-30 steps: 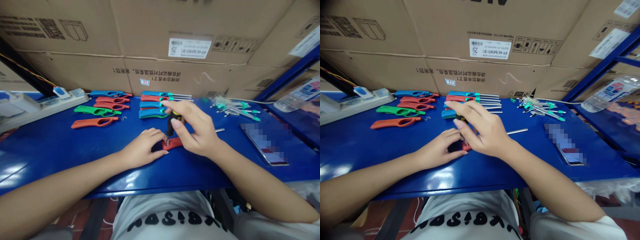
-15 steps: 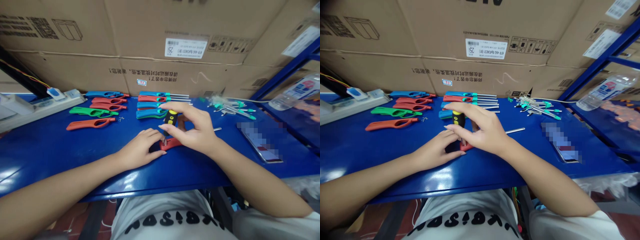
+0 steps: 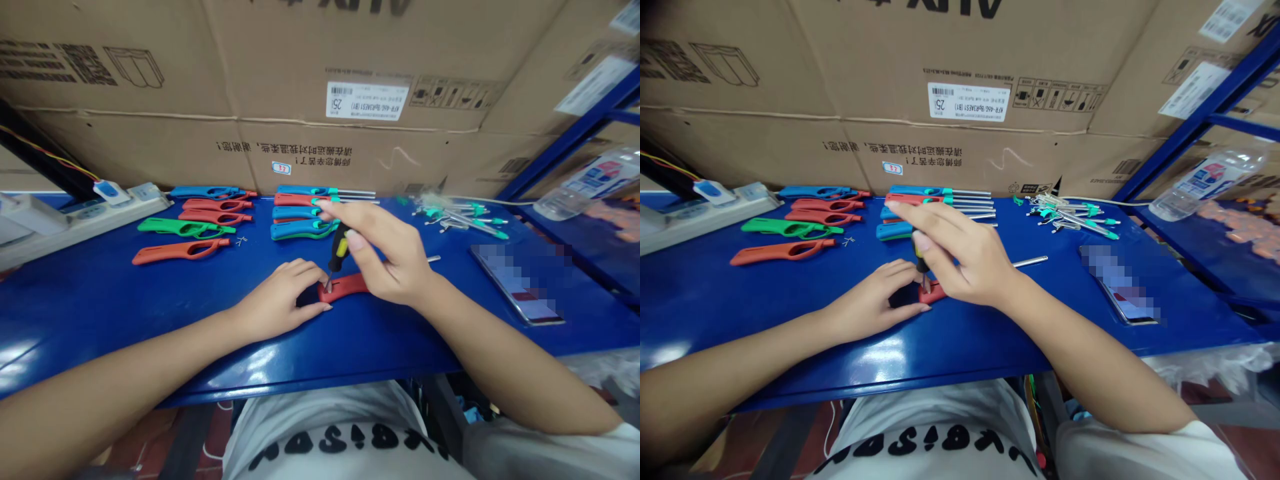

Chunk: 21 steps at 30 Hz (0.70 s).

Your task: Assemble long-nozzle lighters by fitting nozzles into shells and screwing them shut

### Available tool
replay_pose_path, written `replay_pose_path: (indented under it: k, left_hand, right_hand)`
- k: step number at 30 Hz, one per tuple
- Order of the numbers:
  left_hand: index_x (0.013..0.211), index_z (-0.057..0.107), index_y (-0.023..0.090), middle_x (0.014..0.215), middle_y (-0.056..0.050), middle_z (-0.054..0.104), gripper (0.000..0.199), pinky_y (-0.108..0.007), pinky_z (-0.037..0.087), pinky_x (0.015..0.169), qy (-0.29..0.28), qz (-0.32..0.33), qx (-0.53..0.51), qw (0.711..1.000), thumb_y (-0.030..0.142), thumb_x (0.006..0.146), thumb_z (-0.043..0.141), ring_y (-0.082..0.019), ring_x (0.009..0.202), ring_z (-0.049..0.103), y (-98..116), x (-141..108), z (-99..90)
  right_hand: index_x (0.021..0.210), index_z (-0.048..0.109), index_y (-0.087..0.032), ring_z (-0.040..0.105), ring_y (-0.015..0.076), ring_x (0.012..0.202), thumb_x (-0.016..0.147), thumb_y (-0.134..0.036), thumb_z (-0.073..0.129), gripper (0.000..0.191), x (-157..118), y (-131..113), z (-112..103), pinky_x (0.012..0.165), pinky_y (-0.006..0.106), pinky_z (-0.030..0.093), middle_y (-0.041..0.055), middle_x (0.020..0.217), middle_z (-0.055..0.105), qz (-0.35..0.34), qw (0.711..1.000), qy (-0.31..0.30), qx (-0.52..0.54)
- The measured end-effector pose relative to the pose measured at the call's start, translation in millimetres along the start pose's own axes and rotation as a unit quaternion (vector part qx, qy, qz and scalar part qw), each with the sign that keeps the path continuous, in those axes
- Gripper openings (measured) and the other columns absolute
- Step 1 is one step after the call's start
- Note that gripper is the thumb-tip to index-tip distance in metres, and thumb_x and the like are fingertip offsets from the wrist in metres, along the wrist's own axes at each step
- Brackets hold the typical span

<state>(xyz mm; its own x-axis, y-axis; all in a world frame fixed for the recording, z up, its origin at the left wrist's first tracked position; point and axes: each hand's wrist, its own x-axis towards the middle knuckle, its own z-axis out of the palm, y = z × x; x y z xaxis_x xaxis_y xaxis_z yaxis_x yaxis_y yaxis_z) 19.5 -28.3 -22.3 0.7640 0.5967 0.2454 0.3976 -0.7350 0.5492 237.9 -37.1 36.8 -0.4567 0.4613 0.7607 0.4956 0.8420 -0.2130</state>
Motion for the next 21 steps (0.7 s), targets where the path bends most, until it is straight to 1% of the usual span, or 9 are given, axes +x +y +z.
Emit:
replay_pose_path:
  k: [2, 5, 7, 10, 12, 14, 16, 18, 21]
  left_hand:
    - [0.105, 0.06, 0.022, 0.109, -0.005, 0.066, 0.022, -0.041, 0.046, 0.094, -0.006, -0.008, -0.001, 1.0, 0.038, 0.093, 0.068, -0.024, 0.106, 0.059, 1.0, 0.6, -0.5]
    - [0.105, 0.06, 0.022, 0.11, -0.005, 0.066, 0.02, -0.041, 0.046, 0.096, -0.006, -0.01, -0.003, 1.0, 0.036, 0.092, 0.069, -0.025, 0.108, 0.059, 2.3, 0.7, -1.2]
    - [0.105, 0.06, 0.022, 0.11, -0.004, 0.066, 0.02, -0.042, 0.045, 0.097, -0.006, -0.007, -0.007, 1.0, 0.034, 0.092, 0.069, -0.024, 0.109, 0.059, 2.9, 0.4, -1.4]
    - [0.104, 0.06, 0.022, 0.109, -0.004, 0.066, 0.02, -0.041, 0.046, 0.096, -0.006, -0.013, -0.004, 1.0, 0.036, 0.092, 0.069, -0.024, 0.107, 0.059, 2.9, -0.1, -1.7]
    - [0.105, 0.06, 0.022, 0.109, -0.004, 0.066, 0.021, -0.041, 0.046, 0.094, -0.006, -0.016, 0.002, 1.0, 0.036, 0.092, 0.069, -0.024, 0.107, 0.059, 2.7, -0.4, -2.0]
    - [0.106, 0.06, 0.022, 0.11, -0.005, 0.066, 0.023, -0.041, 0.046, 0.094, -0.006, -0.011, 0.005, 1.0, 0.036, 0.091, 0.07, -0.025, 0.107, 0.059, 2.4, -0.6, -2.6]
    - [0.107, 0.059, 0.022, 0.111, -0.005, 0.066, 0.024, -0.041, 0.046, 0.095, -0.005, -0.005, 0.004, 1.0, 0.036, 0.091, 0.07, -0.024, 0.106, 0.059, 2.4, -0.5, -3.3]
    - [0.107, 0.059, 0.022, 0.111, -0.005, 0.066, 0.023, -0.041, 0.046, 0.095, -0.005, -0.005, 0.002, 1.0, 0.036, 0.091, 0.069, -0.024, 0.106, 0.06, 2.6, -0.5, -3.7]
    - [0.107, 0.061, 0.022, 0.111, -0.005, 0.067, 0.021, -0.041, 0.047, 0.094, -0.006, -0.01, 0.008, 1.0, 0.036, 0.093, 0.067, -0.024, 0.106, 0.06, 2.9, -0.7, -3.8]
  right_hand:
    - [0.14, 0.055, -0.024, 0.07, 0.0152, 0.094, 0.107, -0.026, 0.034, 0.039, 1.3, 0.1, -1.3, 0.084, 0.032, 0.058, 0.0066, 0.13, 0.068, 0.035, 0.998, -0.027, 0.054]
    - [0.126, 0.064, -0.023, 0.07, 0.0146, 0.08, 0.099, -0.032, 0.059, 0.03, 1.0, 1.0, -1.5, 0.077, 0.031, 0.059, 0.0049, 0.112, 0.074, 0.03, 0.999, 0.017, 0.034]
    - [0.118, 0.068, -0.02, 0.07, 0.0182, 0.085, 0.09, -0.033, 0.071, 0.031, -0.2, 1.4, -0.1, 0.078, 0.032, 0.059, 0.0072, 0.106, 0.075, -0.002, 0.998, 0.055, -0.012]
    - [0.132, 0.061, -0.02, 0.068, 0.0206, 0.104, 0.1, -0.026, 0.052, 0.034, -1.5, 0.5, 4.4, 0.081, 0.033, 0.059, 0.011, 0.124, 0.07, 0.016, 0.999, 0.035, 0.025]
    - [0.137, 0.057, -0.023, 0.069, 0.018, 0.1, 0.103, -0.023, 0.044, 0.037, -2.1, 0.3, 7.1, 0.076, 0.031, 0.06, 0.0093, 0.126, 0.069, 0.06, 0.994, 0.021, 0.084]
    - [0.126, 0.064, -0.024, 0.069, 0.0167, 0.085, 0.098, -0.028, 0.056, 0.029, -2.9, 1.3, 8.0, 0.069, 0.029, 0.059, 0.0068, 0.111, 0.073, 0.051, 0.994, 0.046, 0.083]
    - [0.117, 0.069, -0.022, 0.069, 0.0178, 0.082, 0.091, -0.03, 0.068, 0.026, -3.6, 2.4, 6.9, 0.069, 0.03, 0.059, 0.0066, 0.101, 0.074, 0.005, 0.997, 0.07, 0.035]
    - [0.128, 0.065, -0.022, 0.07, 0.0185, 0.086, 0.097, -0.028, 0.058, 0.032, -3.6, 2.2, 5.3, 0.073, 0.032, 0.06, 0.0091, 0.11, 0.074, -0.008, 0.998, 0.053, 0.025]
    - [0.146, 0.05, -0.024, 0.07, 0.0159, 0.082, 0.103, -0.022, 0.038, 0.045, -2.3, -0.4, 4.5, 0.073, 0.032, 0.06, 0.0104, 0.124, 0.07, 0.045, 0.994, -0.002, 0.095]
